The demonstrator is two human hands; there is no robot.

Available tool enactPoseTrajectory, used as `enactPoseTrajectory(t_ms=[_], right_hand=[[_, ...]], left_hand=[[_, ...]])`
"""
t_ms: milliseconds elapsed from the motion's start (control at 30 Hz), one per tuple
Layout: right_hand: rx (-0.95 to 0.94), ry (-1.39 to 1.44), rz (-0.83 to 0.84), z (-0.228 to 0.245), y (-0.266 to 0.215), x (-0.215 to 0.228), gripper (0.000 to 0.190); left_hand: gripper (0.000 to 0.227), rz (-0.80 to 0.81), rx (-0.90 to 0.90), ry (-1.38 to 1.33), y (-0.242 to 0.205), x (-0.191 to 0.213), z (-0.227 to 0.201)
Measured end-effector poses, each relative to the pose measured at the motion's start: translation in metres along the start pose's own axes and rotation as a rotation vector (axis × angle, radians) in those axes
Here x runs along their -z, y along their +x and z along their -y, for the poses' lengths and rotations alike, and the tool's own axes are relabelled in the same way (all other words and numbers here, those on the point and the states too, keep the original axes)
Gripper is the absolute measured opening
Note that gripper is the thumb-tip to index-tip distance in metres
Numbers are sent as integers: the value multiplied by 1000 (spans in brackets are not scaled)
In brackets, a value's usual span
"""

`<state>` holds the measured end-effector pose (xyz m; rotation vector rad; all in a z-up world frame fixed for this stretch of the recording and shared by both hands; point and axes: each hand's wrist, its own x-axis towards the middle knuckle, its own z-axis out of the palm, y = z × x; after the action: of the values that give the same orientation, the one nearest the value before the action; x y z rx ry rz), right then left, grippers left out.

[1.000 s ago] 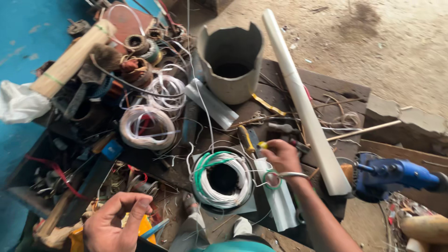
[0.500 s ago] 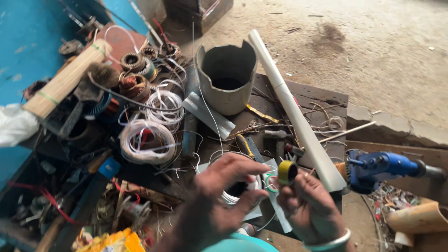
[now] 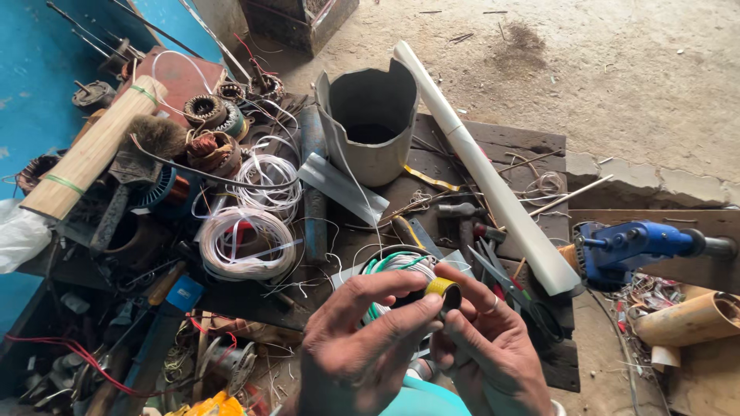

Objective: The person winds white insulated wire around a cylindrical core, then uses a yellow tape to secure the coil. The hands manipulate the wire and tape throughout the clip.

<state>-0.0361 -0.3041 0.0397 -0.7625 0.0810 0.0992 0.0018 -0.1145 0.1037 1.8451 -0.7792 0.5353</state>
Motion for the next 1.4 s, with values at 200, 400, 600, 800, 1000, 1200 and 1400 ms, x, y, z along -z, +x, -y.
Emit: enactPoseTrajectory(t_ms=[200,400,600,800,1000,1200,1400], right_hand=[[-22,-23,7,0,0,-6,54],[-9,17,14,0,1,-10,53],[1,12,-2,-1,1,-6,53],[-46,31,-6,6,4,-13,53],[-207,-279,117,40,14,-8,52],[-49,-77,40,41,31,8,32],[-112,168,31,21,37,9,33]], left_hand=[[19,26,89,11,1,8,-1],[24,-5,138,-5,7,11,-6],[29,-58,16,79,5,7,-11],[25,-4,86,-11,8,9,-10],[16,249,-117,144,16,26,-7],[17,275,-242,344,14,19,-14],[18,166,-195,403,4,16,-12]])
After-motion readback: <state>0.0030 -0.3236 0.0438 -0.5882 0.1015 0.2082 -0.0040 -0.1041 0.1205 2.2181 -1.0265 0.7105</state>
